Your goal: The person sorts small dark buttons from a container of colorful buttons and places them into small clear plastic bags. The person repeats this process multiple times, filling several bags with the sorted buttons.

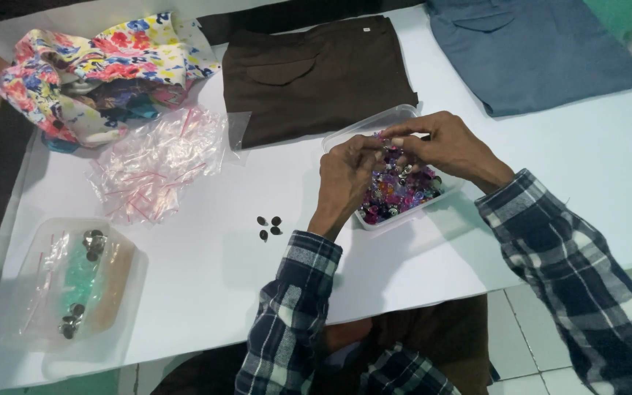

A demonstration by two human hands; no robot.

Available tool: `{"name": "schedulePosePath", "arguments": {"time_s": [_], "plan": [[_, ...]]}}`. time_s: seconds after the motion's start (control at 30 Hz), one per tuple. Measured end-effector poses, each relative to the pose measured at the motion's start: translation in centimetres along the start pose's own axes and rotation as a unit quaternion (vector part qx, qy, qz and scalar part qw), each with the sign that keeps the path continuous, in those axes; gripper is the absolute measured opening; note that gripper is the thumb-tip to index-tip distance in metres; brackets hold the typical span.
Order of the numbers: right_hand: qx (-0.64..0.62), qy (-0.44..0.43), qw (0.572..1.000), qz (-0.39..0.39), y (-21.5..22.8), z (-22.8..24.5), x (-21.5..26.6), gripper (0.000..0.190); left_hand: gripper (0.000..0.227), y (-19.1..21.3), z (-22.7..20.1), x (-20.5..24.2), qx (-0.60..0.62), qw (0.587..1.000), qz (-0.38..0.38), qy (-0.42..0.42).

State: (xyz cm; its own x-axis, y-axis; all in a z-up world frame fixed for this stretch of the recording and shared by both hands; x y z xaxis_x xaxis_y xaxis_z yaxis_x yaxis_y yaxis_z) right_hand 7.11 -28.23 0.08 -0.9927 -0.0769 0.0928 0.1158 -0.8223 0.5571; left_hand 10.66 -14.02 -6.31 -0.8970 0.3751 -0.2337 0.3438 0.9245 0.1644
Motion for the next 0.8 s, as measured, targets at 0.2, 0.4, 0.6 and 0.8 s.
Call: {"name": "schedulePosePath", "arguments": {"time_s": [0.2, 0.4, 0.6, 0.8], "plan": [[0.539, -0.010, 0.838, 0.084, -1.4, -2.9, -0.6, 0.025, 0.021, -0.6, -0.5, 0.8, -0.138, 0.988, -0.014, -0.072], [0.626, 0.100, 0.769, 0.079, -4.5, -7.3, -3.7, 0.017, 0.022, -0.5, -0.3, 0.9, -0.171, 0.982, -0.007, -0.073], [0.563, 0.055, 0.819, 0.095, -4.0, -4.1, -3.0, 0.020, 0.022, -0.7, 0.4, 0.8, -0.203, 0.975, -0.024, -0.086], [0.291, -0.034, 0.955, 0.046, -0.9, 0.1, -0.3, 0.026, 0.019, -1.0, -0.1, 1.1, -0.210, 0.974, -0.028, -0.073]]}}
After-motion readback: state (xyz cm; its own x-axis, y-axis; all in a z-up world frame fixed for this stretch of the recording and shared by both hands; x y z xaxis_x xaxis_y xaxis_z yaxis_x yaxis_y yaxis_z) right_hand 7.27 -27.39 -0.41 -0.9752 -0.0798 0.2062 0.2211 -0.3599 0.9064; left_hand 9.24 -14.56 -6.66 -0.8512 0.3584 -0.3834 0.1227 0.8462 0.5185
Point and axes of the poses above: each hand's wrist, its own x-axis away from the middle knuckle, its own y-axis out of the back of the hand, z = x × y, the point moved 7 cm from there along -x, towards the middle knuckle, and after that the axes turned 7 degrees about x, right-handed, at the moved point
